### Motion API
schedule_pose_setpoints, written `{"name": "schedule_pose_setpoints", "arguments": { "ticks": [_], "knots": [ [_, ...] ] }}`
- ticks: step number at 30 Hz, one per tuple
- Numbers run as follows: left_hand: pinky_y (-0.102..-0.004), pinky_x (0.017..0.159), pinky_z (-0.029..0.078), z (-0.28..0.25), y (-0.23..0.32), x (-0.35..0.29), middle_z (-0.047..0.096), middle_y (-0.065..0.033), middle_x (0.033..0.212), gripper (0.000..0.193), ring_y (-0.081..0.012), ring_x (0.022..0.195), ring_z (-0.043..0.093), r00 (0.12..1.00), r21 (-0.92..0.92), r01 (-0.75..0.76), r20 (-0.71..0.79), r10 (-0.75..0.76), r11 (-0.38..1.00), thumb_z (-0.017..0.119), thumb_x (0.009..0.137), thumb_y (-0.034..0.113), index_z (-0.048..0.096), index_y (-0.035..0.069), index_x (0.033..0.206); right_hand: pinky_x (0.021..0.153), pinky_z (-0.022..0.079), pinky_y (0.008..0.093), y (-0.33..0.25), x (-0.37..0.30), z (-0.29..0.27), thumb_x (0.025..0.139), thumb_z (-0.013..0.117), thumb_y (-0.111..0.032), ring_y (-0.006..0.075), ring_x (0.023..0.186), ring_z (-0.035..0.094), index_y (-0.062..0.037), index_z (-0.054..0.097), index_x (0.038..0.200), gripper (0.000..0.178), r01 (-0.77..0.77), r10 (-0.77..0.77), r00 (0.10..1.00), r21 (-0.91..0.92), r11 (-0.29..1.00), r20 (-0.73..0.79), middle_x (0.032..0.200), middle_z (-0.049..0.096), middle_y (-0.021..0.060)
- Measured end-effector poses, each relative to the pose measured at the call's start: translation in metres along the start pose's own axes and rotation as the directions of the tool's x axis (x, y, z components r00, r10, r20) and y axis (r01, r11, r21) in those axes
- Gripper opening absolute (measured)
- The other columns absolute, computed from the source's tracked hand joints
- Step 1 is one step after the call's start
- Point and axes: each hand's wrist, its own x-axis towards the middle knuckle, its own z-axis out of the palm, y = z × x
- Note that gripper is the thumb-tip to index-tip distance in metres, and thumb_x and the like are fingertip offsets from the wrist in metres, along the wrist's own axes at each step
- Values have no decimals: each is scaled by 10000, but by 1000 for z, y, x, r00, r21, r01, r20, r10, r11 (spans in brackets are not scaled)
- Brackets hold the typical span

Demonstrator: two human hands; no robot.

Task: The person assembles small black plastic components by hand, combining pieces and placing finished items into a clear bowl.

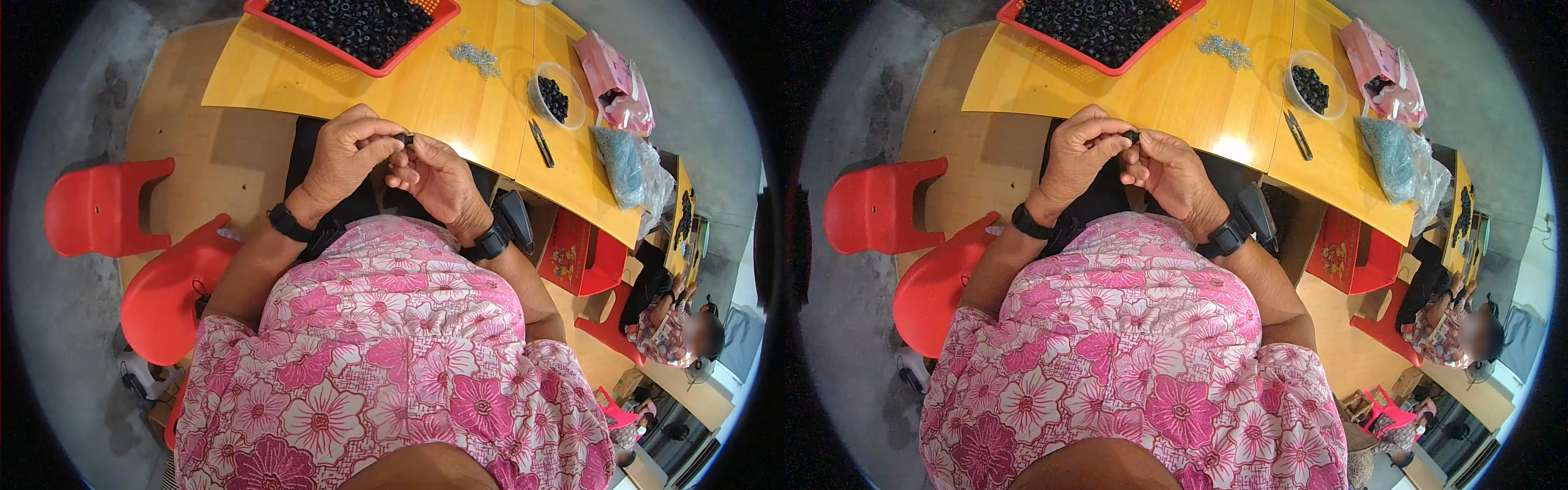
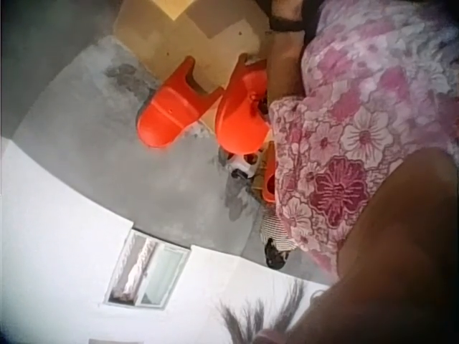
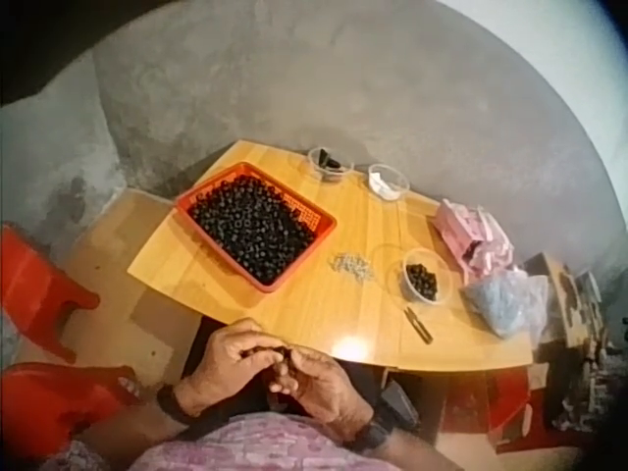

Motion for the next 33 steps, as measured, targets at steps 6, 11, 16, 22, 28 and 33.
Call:
{"name": "schedule_pose_setpoints", "arguments": {
  "ticks": [6, 11, 16, 22, 28, 33],
  "knots": [
    [-209, 571, 457, 5, 3, -1, 571, -27, 741, 146, -86, 629, 561, 998, 16, -12, -63, 13, 1000, 676, 731, -22, 675, 19, 871, 694, 468, 311, 0, 1, -1, 935, 510, -259, 124, 630, 460, 2, 561, 946, 265, -31, 25, 998, 104, 994, 58, 773, 535, 26],
    [-217, 575, 464, 8, -2, -2, 575, -36, 742, 149, -94, 632, 569, 996, 56, -41, -74, 45, 998, 681, 728, -22, 670, 16, 872, 684, 447, 308, 1, 2, -6, 934, 512, -253, 123, 634, 437, 5, 549, 948, 261, -37, 24, 995, 137, 990, 95, 788, 517, 27],
    [-222, 603, 473, 8, -5, -4, 590, -44, 765, 141, -112, 670, 588, 999, 16, 12, -44, -11, 1000, 669, 747, -11, 664, 14, 886, 686, 445, 307, 1, 0, -5, 933, 517, -229, 124, 638, 436, 9, 543, 940, 239, -33, 21, 997, 148, 988, 78, 794, 516, 33],
    [-214, 650, 484, 10, -8, -5, 613, -31, 812, 161, -94, 724, 595, 994, -149, 105, 7, -105, 983, 644, 796, 5, 657, 16, 956, 691, 447, 299, 2, 1, -7, 926, 533, -218, 125, 646, 446, 9, 550, 935, 228, -4, -7, 996, 123, 992, 90, 803, 521, 36],
    [-206, 658, 486, 3, 2, -7, 576, 0, 841, 325, -65, 738, 565, 900, -422, 425, 292, -323, 801, 590, 883, 105, 548, -28, 1176, 693, 448, 269, 3, -1, 0, 932, 524, -215, 114, 665, 467, 21, 556, 994, 246, 75, -67, 993, -85, 994, 97, 813, 531, 27],
    [-159, 532, 369, 8, 13, -5, 507, 33, 819, 405, -17, 627, 426, 891, -288, 415, 320, -322, 863, 553, 916, 235, 503, 3, 1244, 681, 430, 224, 9, -3, -3, 936, 497, -164, 82, 725, 494, 11, 556, 1049, 217, 165, -208, 978, -485, 859, -36, 813, 544, 13]
  ]
}}
